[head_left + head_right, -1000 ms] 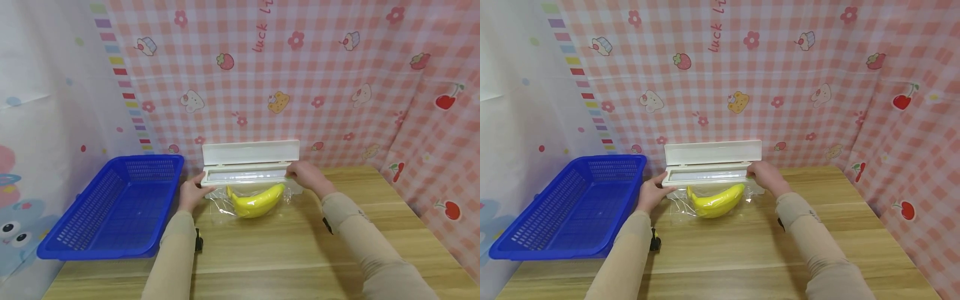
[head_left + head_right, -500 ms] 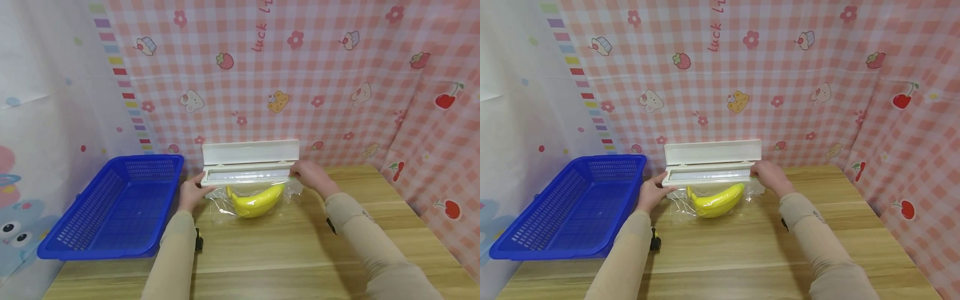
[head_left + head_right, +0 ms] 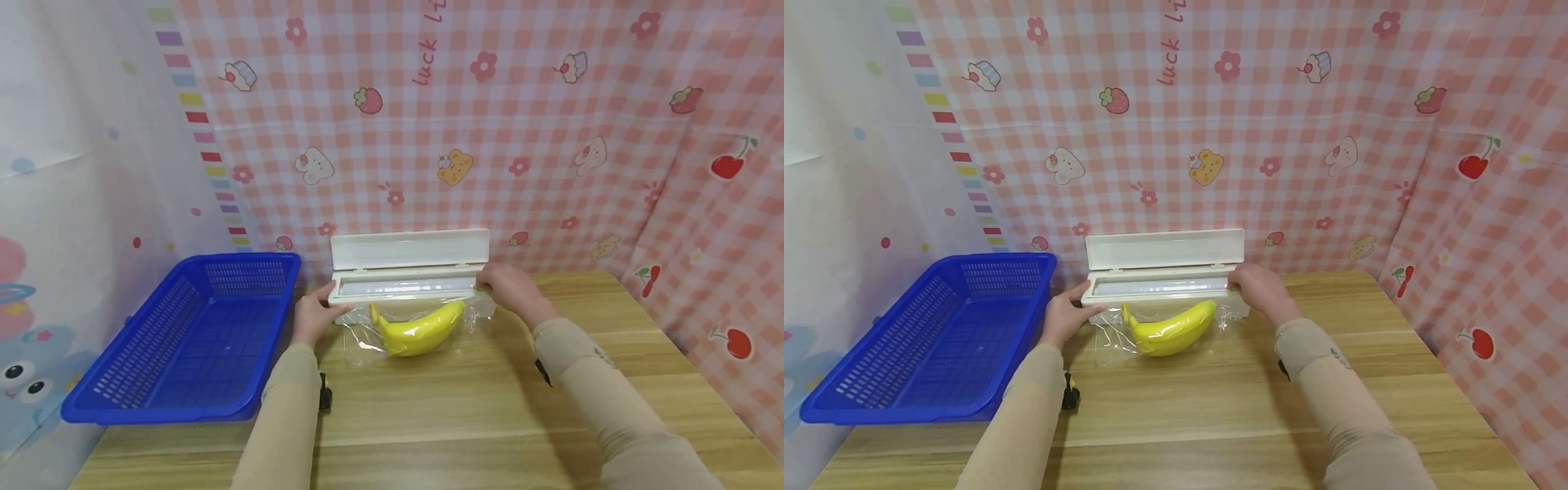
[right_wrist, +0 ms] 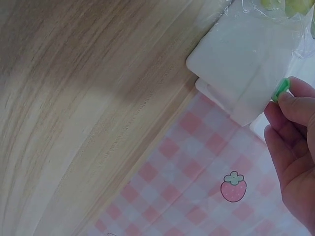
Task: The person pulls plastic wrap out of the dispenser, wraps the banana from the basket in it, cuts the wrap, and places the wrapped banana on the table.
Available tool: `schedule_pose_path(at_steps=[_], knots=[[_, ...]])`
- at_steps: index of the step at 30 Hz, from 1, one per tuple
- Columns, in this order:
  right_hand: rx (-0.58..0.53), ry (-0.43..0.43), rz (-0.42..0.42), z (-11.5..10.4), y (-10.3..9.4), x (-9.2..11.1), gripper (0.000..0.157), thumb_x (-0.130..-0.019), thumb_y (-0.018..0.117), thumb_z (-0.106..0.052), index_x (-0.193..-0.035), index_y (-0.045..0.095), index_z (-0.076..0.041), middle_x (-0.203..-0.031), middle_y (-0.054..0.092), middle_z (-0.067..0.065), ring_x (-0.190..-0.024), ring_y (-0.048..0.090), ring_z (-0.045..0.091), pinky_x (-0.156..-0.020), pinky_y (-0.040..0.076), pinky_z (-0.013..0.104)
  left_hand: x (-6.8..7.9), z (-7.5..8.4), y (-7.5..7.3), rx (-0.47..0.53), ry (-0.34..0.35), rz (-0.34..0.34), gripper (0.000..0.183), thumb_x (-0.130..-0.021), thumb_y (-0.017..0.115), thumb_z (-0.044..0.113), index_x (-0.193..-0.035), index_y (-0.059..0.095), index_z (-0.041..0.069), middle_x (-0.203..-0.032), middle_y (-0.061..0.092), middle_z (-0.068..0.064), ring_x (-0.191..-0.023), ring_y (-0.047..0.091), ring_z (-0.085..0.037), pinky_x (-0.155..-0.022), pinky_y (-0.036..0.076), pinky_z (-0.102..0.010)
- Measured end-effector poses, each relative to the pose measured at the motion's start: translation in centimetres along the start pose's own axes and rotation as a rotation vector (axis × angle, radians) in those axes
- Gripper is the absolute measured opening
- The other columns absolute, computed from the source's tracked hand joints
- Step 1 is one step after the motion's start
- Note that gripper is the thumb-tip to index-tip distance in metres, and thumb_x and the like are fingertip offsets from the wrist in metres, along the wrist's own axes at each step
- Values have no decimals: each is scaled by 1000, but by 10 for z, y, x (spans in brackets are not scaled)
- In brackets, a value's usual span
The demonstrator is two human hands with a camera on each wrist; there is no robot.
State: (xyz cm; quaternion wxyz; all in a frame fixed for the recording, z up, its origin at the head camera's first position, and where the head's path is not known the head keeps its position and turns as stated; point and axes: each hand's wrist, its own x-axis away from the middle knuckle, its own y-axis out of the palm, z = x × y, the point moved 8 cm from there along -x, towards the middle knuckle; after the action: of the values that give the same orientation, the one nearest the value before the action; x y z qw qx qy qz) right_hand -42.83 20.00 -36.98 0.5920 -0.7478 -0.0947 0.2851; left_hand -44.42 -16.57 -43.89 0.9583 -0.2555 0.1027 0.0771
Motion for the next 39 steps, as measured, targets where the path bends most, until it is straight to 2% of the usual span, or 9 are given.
schedule_pose_path(at_steps=[13, 39], knots=[[-30, 5, 13, 0, -1, 4, 17, -85, 68, 5, -90, 76, -9, -92, 70, 7, -86, 66, 27, -77, 56, 41, 0, -2, 1, 2, -1, -5, 71, -74, 89, 18, -136, 58, 2, -134, 58, -17, -124, 55, -30, -103, 45, -40], [10, -17, 66, 5, 1, 7, 8, -87, 72, -4, -86, 75, -11, -86, 67, 2, -81, 65, 24, -72, 56, 40, -1, -3, 0, 9, 13, 0, 70, -74, 89, 16, -135, 58, 1, -134, 58, -17, -124, 56, -31, -103, 46, -40]])
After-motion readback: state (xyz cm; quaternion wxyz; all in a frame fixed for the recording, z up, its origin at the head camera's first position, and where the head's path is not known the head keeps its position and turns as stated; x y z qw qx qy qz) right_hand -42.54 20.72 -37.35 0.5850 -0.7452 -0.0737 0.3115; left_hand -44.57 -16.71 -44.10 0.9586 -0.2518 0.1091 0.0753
